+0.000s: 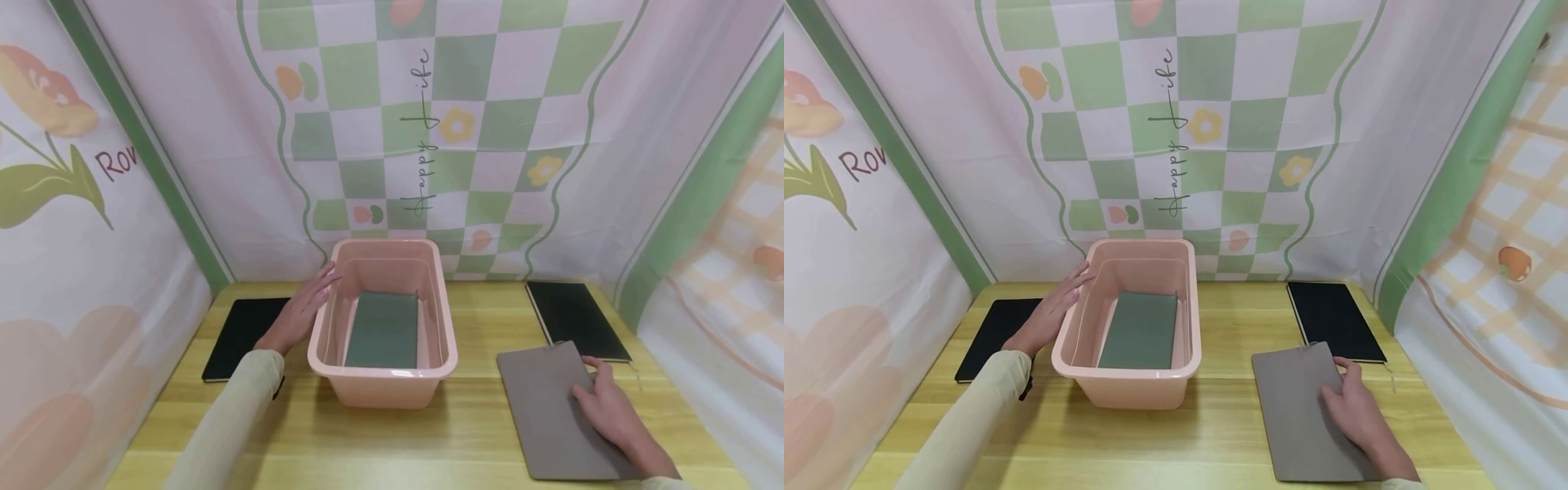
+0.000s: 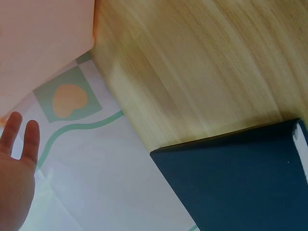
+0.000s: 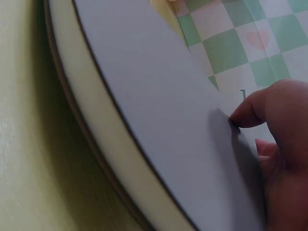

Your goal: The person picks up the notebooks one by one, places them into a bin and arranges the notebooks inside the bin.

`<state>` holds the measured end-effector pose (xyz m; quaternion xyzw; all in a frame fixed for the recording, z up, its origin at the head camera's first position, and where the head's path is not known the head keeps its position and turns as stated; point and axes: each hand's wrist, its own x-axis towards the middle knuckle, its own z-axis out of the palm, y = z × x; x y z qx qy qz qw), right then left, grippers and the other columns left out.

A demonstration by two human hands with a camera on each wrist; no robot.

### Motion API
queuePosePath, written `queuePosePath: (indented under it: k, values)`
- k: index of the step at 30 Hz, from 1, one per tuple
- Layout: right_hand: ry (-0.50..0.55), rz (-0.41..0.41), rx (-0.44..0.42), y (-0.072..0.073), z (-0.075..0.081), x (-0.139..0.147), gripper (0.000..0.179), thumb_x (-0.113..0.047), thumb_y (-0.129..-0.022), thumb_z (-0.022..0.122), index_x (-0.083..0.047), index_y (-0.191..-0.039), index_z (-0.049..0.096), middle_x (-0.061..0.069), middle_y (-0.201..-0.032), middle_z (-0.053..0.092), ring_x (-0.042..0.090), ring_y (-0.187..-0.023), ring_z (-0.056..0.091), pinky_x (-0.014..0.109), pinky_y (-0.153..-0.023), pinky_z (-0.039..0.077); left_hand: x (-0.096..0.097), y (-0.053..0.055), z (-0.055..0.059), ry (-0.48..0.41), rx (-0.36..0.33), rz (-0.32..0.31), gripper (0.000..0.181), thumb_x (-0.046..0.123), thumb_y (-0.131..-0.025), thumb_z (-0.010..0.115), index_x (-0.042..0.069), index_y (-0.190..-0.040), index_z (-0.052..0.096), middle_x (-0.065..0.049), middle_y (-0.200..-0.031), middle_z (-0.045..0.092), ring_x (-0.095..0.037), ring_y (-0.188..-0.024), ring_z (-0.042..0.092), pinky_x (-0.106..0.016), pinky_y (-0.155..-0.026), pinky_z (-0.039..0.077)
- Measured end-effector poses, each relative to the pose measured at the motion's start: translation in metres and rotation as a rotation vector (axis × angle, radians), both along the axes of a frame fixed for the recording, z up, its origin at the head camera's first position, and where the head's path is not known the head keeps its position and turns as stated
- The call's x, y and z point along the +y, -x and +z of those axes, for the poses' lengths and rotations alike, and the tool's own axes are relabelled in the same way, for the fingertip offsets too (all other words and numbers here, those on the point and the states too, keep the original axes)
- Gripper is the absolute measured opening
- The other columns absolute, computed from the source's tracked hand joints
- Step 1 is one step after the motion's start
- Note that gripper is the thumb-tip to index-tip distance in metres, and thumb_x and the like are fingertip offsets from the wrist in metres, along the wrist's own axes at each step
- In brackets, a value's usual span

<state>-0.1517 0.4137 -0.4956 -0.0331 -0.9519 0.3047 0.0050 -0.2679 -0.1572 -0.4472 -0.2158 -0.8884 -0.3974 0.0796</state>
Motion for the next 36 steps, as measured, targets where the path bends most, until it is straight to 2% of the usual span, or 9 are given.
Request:
queuePosePath:
  k: [10,19,28,31,36]
  values:
    - [-0.002,-0.02,-0.041,-0.0001,0.0059,0.0021,0.063,-0.017,-0.102,0.049,0.013,-0.151,0.025,0.043,-0.124,0.058,0.045,-0.103,0.067,0.034,-0.071,0.051,0.0004,-0.0012,-0.0034,-0.022,-0.019,0.002,0.05,0.054,-0.11,0.025,0.039,-0.156,0.039,0.028,-0.167,0.016,-0.013,-0.16,0.014,-0.06,-0.127,0.017]
    - [-0.016,0.011,0.009,-0.002,0.0069,0.0041,0.06,-0.023,-0.106,0.049,0.013,-0.151,0.03,0.043,-0.127,0.058,0.051,-0.108,0.065,0.041,-0.077,0.053,0.001,-0.0006,-0.0013,-0.009,0.0,0.01,0.049,0.055,-0.11,0.025,0.042,-0.155,0.039,0.028,-0.167,0.016,-0.013,-0.16,0.015,-0.06,-0.127,0.019]
    - [0.011,0.034,0.079,-0.0041,0.0081,0.0047,0.057,-0.024,-0.107,0.051,0.012,-0.149,0.036,0.042,-0.121,0.062,0.039,-0.096,0.069,0.032,-0.072,0.05,0.0009,-0.0008,-0.0014,-0.013,-0.005,0.003,0.052,0.055,-0.11,0.024,0.037,-0.156,0.04,0.029,-0.167,0.016,-0.013,-0.16,0.014,-0.059,-0.127,0.017]
    - [0.003,0.036,0.118,-0.0021,0.0073,0.0042,0.058,-0.024,-0.106,0.053,0.012,-0.149,0.038,0.041,-0.12,0.064,0.032,-0.092,0.069,0.028,-0.069,0.048,0.0004,-0.0013,-0.0013,-0.003,-0.008,0.012,0.053,0.056,-0.109,0.024,0.037,-0.156,0.04,0.03,-0.167,0.015,-0.013,-0.16,0.014,-0.06,-0.127,0.018]
    - [0.012,0.037,0.141,0.003,0.0091,0.0022,0.059,-0.025,-0.106,0.053,0.012,-0.15,0.037,0.043,-0.123,0.061,0.03,-0.09,0.069,0.028,-0.067,0.048,0.0004,-0.0006,0.0001,0.005,0.012,0.004,0.052,0.053,-0.11,0.025,0.035,-0.157,0.039,0.027,-0.168,0.015,-0.015,-0.16,0.016,-0.061,-0.126,0.019]
